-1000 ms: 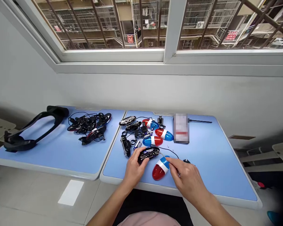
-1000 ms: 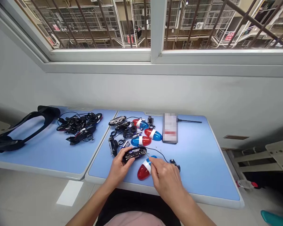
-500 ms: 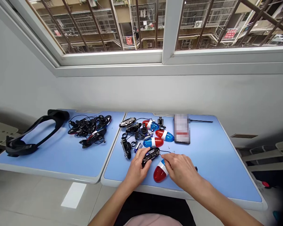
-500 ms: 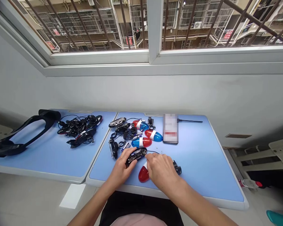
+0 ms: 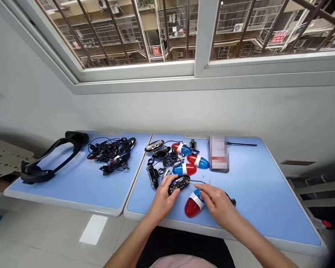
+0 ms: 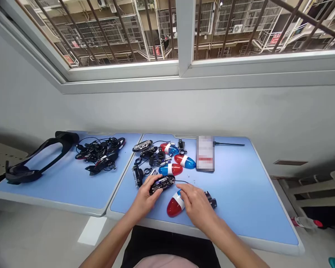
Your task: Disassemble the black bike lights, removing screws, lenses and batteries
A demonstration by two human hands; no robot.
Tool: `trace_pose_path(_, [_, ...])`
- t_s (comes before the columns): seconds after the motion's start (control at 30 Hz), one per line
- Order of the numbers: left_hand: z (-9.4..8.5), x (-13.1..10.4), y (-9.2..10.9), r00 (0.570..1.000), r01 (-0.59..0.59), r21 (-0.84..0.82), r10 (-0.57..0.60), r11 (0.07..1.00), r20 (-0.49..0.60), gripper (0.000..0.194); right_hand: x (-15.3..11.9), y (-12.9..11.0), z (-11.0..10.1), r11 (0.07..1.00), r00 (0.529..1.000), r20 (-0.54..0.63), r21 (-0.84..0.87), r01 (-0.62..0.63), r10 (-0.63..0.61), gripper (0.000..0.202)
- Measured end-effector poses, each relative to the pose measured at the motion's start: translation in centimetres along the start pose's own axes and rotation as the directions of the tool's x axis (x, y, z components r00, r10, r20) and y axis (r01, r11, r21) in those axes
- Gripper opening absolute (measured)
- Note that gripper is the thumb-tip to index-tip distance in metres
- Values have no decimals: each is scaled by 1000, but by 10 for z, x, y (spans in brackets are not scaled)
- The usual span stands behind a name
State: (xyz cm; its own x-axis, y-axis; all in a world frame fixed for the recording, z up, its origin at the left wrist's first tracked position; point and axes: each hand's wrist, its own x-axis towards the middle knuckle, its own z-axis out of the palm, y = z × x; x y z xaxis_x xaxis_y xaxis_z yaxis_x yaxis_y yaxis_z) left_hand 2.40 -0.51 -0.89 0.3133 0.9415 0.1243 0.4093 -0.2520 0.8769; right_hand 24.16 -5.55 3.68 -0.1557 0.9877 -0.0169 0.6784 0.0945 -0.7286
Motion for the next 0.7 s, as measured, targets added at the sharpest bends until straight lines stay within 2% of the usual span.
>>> trace_pose_path(0.1, [-2,1,2,998,69,-50,-68,996,8,39,-6,15,11,984,983,-61,-53,168,-171,37])
trace_pose_path(0.2, [-4,4,5,973,224,-131,-214,966,85,43,-7,25,16,929,930,-111,-160,332,-352,38])
trace_pose_path(0.3, [-6,7,7,952,292,-183,-267,939,149,46,-5,29,16,886,889,-132,-232,402,-439,40])
trace_pose_path(0.4, [-7,7,8,955,274,-188,-242,943,172,47,-6,23,9,909,918,-116,-235,344,-378,40])
trace_pose_path(0.53, [-7,6,5,978,178,-110,-164,978,125,42,-6,3,-8,939,981,-2,-291,184,-193,43])
trace_pose_path(0.6, [-7,6,4,992,89,-53,-84,995,92,40,-4,-8,-16,929,993,71,-351,118,-99,45])
trace_pose_path(0.7, [-7,6,4,995,-11,-9,12,1000,98,39,5,-24,-25,895,989,147,-443,61,5,47])
